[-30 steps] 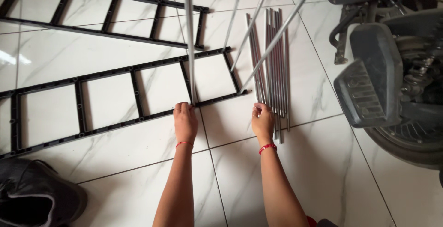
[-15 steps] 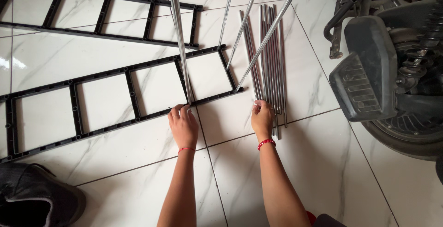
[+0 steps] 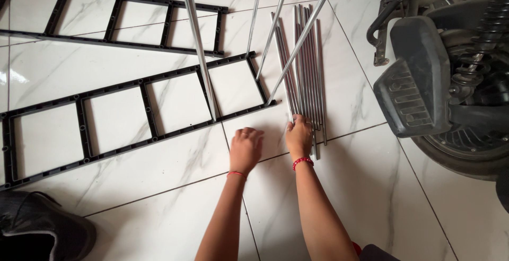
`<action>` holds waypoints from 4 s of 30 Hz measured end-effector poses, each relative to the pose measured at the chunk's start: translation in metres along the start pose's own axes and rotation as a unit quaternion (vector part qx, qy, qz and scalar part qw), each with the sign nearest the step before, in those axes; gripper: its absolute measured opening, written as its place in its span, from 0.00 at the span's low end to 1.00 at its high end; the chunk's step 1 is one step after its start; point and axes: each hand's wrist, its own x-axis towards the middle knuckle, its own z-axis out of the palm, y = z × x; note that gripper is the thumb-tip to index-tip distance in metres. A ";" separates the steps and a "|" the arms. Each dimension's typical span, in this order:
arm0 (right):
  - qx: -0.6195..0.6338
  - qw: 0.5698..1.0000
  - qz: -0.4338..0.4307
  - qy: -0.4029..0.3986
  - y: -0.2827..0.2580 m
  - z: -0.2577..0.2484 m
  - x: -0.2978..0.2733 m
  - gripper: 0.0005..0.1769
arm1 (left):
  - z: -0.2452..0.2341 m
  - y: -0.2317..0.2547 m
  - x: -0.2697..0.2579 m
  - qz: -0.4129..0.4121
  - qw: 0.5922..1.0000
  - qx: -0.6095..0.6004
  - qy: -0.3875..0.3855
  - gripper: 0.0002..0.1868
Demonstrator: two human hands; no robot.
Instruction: The person assembles a metal rack by inserting metal rods into black plastic frames laid on a tiled floor. They repeatedly pick up rods and insert them into the frame slots, gradually building the structure.
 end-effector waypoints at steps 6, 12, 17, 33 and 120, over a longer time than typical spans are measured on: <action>-0.072 0.997 -0.020 -0.001 -0.017 -0.012 -0.004 0.17 | 0.017 0.026 -0.005 -0.019 0.998 -0.013 -0.060 0.11; -0.045 0.999 0.013 -0.015 -0.009 0.001 -0.002 0.13 | 0.027 0.040 -0.007 -0.031 0.995 0.010 -0.090 0.10; 0.078 0.996 -0.028 -0.010 0.016 0.014 0.012 0.15 | 0.026 0.049 -0.006 -0.044 0.995 -0.010 -0.089 0.12; 0.320 0.947 -0.016 -0.006 -0.022 -0.036 -0.004 0.19 | 0.007 0.073 0.006 -0.085 0.979 -0.139 -0.122 0.12; 0.269 0.885 -0.341 -0.166 -0.216 0.051 0.011 0.13 | -0.091 -0.080 0.011 -0.178 0.963 0.022 0.200 0.06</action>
